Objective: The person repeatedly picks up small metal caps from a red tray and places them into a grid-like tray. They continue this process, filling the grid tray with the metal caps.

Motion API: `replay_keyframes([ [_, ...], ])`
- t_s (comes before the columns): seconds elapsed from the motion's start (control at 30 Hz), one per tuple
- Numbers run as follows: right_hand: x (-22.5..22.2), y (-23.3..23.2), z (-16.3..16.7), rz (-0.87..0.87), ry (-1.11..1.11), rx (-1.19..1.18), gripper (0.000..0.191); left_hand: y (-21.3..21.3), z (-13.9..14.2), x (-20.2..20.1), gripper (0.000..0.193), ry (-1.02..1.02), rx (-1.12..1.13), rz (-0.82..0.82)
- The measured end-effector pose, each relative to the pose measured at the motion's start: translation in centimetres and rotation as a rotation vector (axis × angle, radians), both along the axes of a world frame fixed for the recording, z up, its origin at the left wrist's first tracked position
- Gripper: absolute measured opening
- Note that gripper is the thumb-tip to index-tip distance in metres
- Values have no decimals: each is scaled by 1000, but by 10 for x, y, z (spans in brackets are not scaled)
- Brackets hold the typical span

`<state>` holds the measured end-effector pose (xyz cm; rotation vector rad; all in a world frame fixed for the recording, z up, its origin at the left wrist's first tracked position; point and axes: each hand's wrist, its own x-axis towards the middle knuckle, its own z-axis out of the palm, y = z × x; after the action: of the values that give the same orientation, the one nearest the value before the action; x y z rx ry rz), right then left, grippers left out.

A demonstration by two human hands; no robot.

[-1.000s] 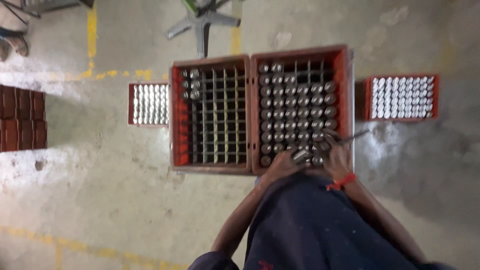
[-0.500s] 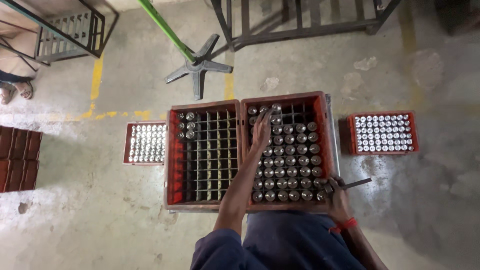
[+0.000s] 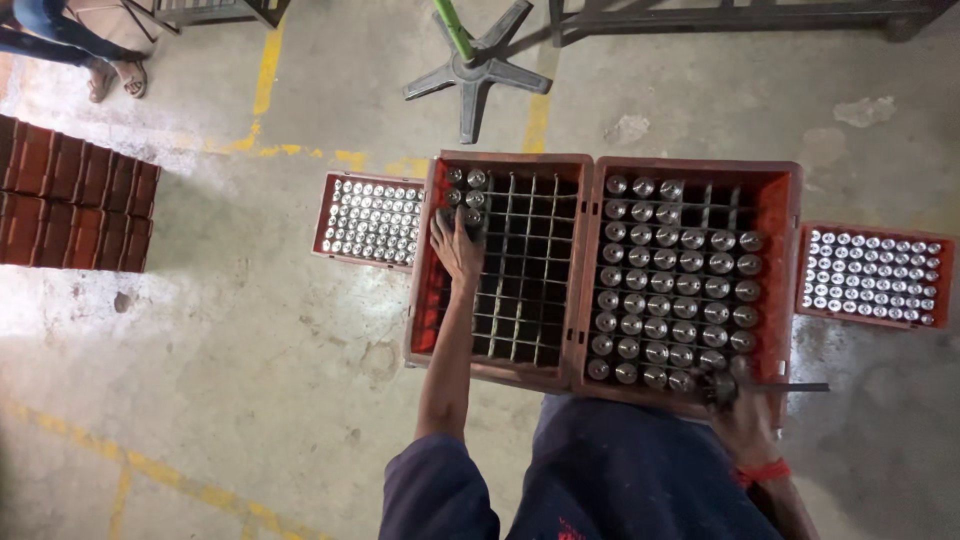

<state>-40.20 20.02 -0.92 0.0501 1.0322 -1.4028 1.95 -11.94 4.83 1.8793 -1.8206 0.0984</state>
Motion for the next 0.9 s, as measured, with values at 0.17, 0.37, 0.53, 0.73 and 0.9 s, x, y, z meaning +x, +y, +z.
replay_keyframes([
  [0.17, 26, -3, 5, 15, 182, 189, 22, -6, 5, 10, 50, -21, 127, -105],
  [0.37, 28, 5, 17, 48, 225, 176, 23, 50, 35, 11, 50, 1306, 73, -182],
  [0.53, 45, -20, 30, 186, 262, 154, 22, 120, 20, -83, 22, 2013, 371, -201],
  [0.73, 68, -64, 61, 1, 278, -21, 13, 226, 8, -177, 47, 579, 843, -281],
  [0.9, 66, -58, 71, 25, 359, -164, 13, 267, 0, -209, 46, 616, 674, -539],
])
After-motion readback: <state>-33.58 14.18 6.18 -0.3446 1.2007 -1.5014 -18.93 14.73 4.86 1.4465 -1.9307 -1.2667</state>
